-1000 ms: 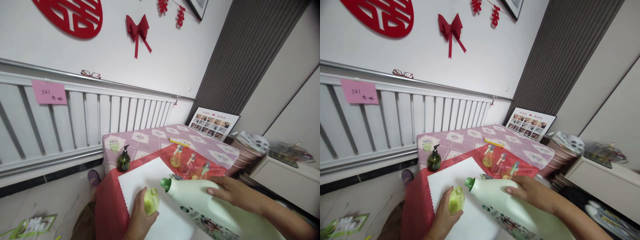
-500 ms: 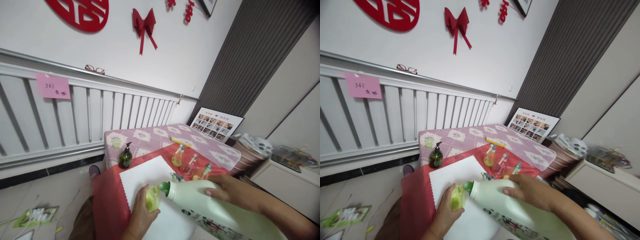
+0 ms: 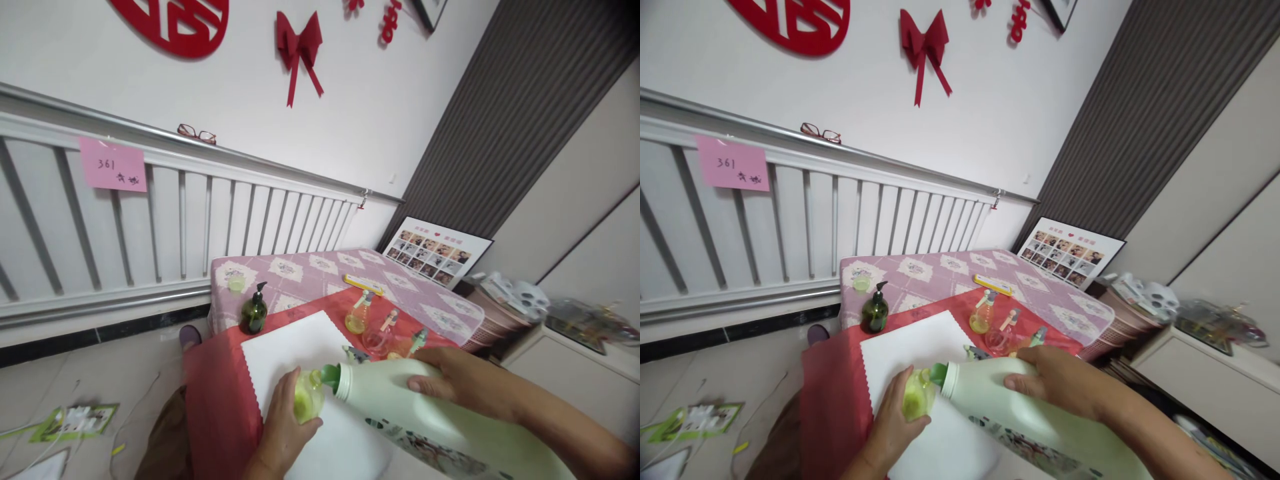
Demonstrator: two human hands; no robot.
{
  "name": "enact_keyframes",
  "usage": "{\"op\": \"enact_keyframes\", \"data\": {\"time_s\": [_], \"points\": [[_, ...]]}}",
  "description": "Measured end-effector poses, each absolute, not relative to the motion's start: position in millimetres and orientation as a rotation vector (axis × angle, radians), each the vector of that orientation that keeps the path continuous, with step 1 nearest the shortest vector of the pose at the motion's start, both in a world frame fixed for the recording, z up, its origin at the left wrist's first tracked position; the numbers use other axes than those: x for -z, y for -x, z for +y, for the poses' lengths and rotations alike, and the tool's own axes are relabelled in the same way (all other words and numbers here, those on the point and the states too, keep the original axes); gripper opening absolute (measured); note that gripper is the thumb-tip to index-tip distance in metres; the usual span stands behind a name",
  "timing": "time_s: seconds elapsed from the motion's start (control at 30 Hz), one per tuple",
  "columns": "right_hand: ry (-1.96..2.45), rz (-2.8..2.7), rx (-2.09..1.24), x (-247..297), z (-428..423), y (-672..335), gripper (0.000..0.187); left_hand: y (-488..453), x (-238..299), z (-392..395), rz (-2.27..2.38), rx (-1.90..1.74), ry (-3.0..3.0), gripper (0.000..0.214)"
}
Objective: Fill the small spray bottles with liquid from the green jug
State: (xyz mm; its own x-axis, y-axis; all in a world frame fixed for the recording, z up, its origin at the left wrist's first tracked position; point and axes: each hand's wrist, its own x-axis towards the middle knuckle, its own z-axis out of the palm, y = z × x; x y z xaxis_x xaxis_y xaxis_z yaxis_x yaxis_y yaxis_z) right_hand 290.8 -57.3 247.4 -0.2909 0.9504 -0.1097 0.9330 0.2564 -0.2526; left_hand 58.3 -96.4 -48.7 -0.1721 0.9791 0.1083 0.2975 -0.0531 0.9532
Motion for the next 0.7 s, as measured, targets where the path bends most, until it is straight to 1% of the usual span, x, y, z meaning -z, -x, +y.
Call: {"op": "enact_keyframes", "data": {"time_s": [0.07, 0.1, 0.3, 0.57, 0.67, 0.7], "points": [[1.838, -2.578, -0.585, -248.0, -55.8, -290.8, 0.039, -58.4, 48.6, -97.1, 1.533, -1.255, -1.394, 0.090], [1.846, -2.614, -0.617, -248.4, -55.2, -290.6, 0.040, -58.5, 48.8, -97.4, 1.533, -1.253, -1.391, 0.090], [1.896, -2.636, -0.542, -250.8, -54.5, -287.3, 0.040, -59.2, 48.2, -97.6, 1.527, -1.251, -1.384, 0.091], [1.930, -2.684, -0.551, -261.0, -56.1, -277.0, 0.036, -57.6, 44.7, -99.2, 1.518, -1.239, -1.383, 0.091], [1.917, -2.737, -0.554, -264.0, -57.5, -273.6, 0.040, -57.9, 44.4, -98.5, 1.511, -1.230, -1.386, 0.091], [1.915, -2.745, -0.503, -264.2, -57.7, -272.9, 0.042, -58.1, 44.2, -98.2, 1.508, -1.227, -1.390, 0.092]]}}
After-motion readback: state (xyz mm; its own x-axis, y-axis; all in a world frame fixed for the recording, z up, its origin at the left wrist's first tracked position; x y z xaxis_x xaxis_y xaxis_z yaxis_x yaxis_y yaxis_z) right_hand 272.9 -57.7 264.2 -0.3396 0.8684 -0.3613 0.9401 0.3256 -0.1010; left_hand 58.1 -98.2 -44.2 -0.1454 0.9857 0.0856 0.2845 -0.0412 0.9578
